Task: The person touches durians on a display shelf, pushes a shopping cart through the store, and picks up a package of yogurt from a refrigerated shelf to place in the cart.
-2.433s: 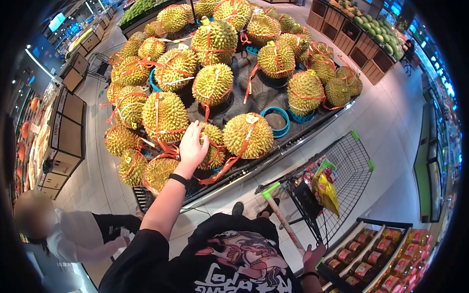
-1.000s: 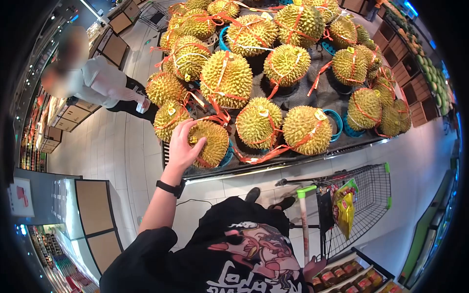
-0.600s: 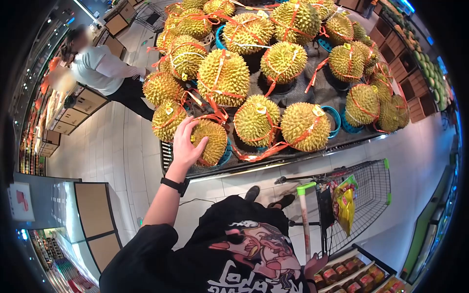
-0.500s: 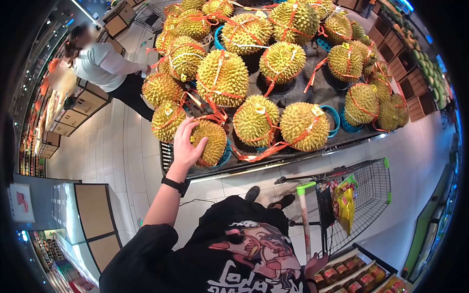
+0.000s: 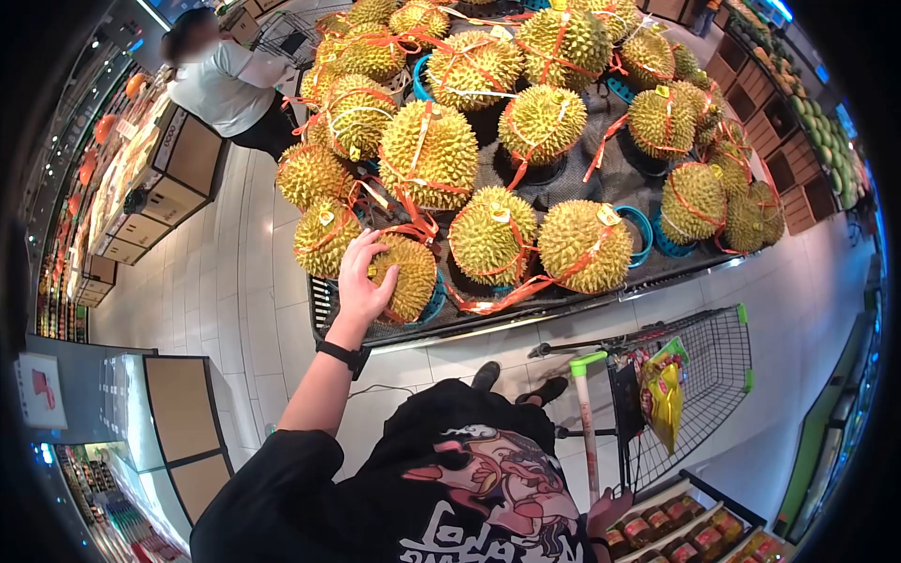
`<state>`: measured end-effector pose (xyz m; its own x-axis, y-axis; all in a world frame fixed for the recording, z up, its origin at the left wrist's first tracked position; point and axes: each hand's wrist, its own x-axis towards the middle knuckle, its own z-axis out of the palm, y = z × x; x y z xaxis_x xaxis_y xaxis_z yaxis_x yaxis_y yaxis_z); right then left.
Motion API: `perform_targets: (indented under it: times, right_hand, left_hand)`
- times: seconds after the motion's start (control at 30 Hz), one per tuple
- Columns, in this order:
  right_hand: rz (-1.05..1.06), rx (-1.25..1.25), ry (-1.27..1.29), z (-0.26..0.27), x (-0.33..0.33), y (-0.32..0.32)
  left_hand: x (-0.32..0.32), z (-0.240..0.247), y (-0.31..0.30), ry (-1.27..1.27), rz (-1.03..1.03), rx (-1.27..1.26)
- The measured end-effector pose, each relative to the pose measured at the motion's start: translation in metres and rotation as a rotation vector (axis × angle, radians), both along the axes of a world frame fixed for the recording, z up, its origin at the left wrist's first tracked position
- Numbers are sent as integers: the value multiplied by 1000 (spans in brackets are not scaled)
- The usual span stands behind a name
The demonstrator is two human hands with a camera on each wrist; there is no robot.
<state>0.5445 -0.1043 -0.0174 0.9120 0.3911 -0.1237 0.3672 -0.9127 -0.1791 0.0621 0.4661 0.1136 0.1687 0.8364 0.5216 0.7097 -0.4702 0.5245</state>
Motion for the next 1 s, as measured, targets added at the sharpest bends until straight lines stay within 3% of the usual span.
perform_targets:
  times: [1.0]
  right_hand:
    - [-30,46,54,3,1,3]
  left_hand:
    - [3,2,1,1,13,15]
